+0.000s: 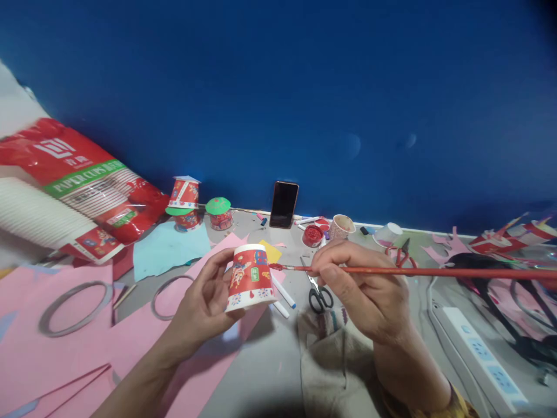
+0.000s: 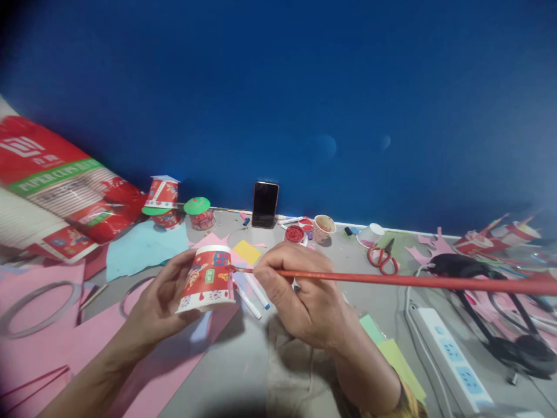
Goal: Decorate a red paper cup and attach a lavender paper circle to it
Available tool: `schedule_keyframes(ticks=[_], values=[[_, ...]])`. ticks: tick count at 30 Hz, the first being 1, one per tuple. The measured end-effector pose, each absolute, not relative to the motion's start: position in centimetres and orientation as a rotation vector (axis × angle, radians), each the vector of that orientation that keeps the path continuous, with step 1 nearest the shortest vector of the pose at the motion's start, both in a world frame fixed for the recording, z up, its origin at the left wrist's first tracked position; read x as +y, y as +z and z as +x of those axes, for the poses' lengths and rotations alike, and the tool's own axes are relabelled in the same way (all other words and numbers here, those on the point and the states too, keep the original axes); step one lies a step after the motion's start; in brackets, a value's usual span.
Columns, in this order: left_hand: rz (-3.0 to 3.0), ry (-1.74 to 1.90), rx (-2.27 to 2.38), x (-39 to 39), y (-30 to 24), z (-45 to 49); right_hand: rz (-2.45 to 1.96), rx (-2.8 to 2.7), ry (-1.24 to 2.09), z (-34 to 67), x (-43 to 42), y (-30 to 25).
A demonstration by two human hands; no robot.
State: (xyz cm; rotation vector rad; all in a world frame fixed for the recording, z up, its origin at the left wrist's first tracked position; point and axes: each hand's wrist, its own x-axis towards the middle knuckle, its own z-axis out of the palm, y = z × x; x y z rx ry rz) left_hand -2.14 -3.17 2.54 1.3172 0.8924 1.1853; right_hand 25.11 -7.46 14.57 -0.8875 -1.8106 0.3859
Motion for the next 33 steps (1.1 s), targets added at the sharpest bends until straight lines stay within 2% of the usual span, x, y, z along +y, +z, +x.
schedule_keyframes(ticks=[14,33], values=[[1.342,1.122,0.944,-3.4,4.1,-1.6,-0.848,-1.929,0.437,24.1,-7.6,14.4],[1.259,1.124,0.826,-3.1,3.0,-2.2,-0.863,-1.863,0.456,24.3,-7.5,14.5]])
